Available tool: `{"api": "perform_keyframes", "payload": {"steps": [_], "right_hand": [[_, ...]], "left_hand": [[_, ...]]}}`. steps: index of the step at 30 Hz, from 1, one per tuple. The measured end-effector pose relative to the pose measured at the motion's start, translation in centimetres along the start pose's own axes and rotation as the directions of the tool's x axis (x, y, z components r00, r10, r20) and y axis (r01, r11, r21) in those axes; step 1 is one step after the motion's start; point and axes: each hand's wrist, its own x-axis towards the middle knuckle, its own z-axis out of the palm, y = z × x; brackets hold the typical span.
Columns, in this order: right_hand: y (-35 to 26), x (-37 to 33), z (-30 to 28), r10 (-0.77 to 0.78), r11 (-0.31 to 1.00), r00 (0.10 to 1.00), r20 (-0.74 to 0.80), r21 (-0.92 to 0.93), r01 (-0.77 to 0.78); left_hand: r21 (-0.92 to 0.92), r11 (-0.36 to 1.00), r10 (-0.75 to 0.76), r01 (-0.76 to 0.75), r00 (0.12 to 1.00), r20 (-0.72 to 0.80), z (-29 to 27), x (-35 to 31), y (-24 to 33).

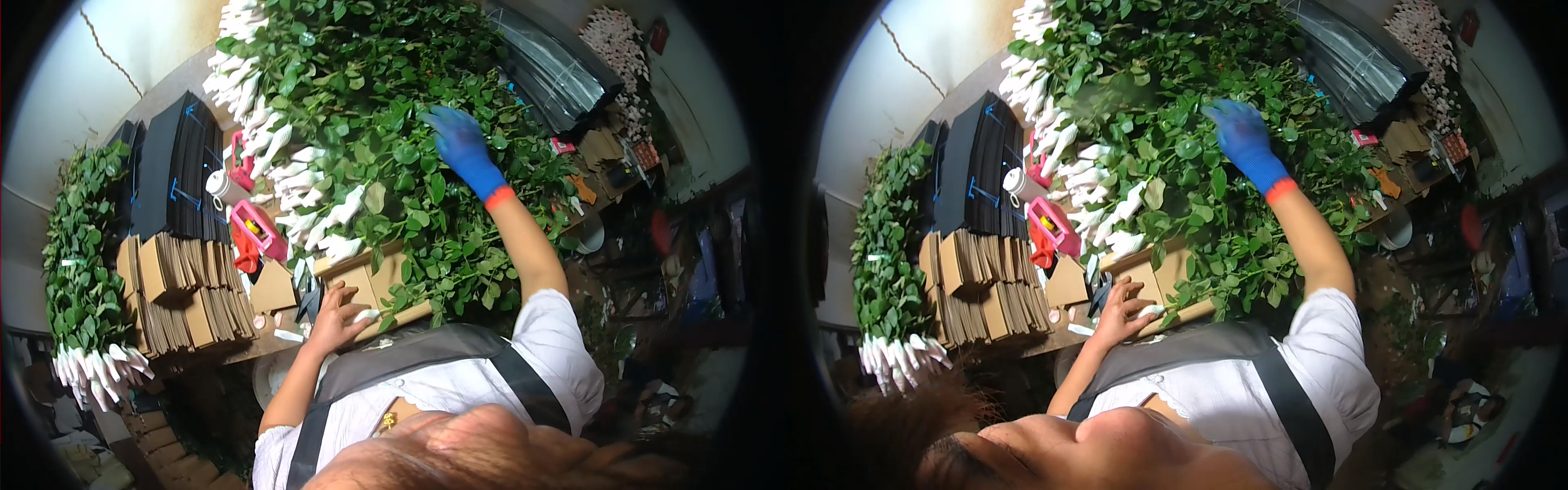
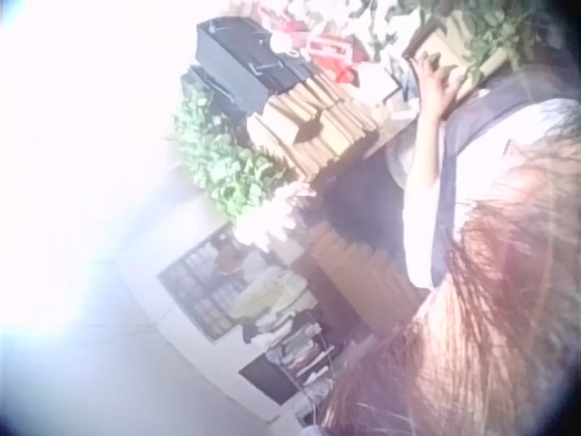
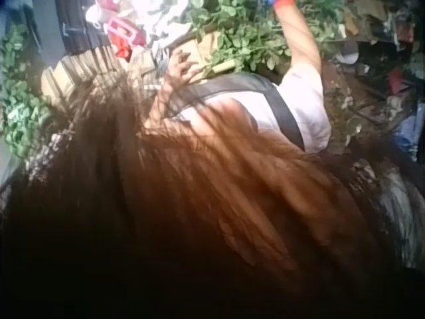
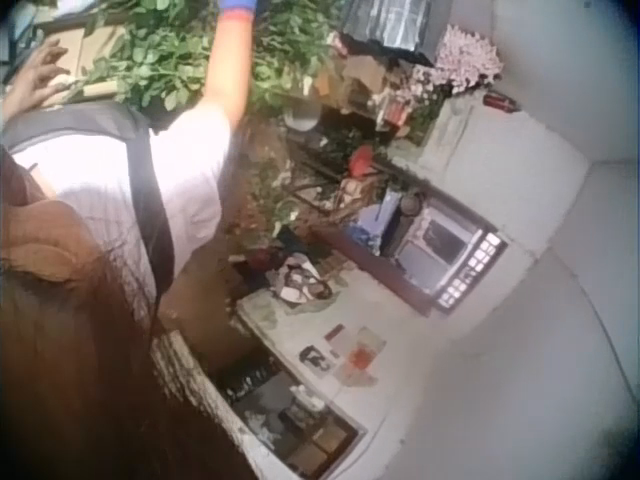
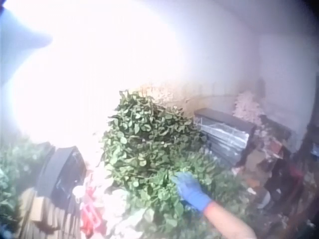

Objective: The person places pink roses into a small cardboard box, folds the flaps to close it, and applies tape from a dispenser to seal the package.

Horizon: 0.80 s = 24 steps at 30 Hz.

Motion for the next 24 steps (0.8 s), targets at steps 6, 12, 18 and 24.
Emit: {"api": "perform_keyframes", "payload": {"steps": [6,12,18,24], "right_hand": [[1.5,6.6,3.6,-0.038,0.973,0.874,0.485,-0.181,0.143],[-2.2,8.3,1.9,-0.162,0.987,0.983,-0.084,-0.007,0.162],[-4.4,-0.7,-1.1,-0.158,0.979,0.978,0.139,0.152,0.136],[-3.9,-11.0,-2.1,-0.177,0.942,0.902,0.394,0.334,0.039]], "left_hand": [[-0.011,0.999,-0.043,0.043,0.999,0.029,-0.3,-0.1,0.4],[0.01,0.999,-0.045,0.045,0.998,0.033,0.0,0.0,0.3],[-0.025,0.998,-0.058,0.058,0.998,0.023,0.2,-0.1,0.4],[-0.076,0.993,-0.09,0.094,0.995,0.05,-0.1,-0.1,0.6]]}}
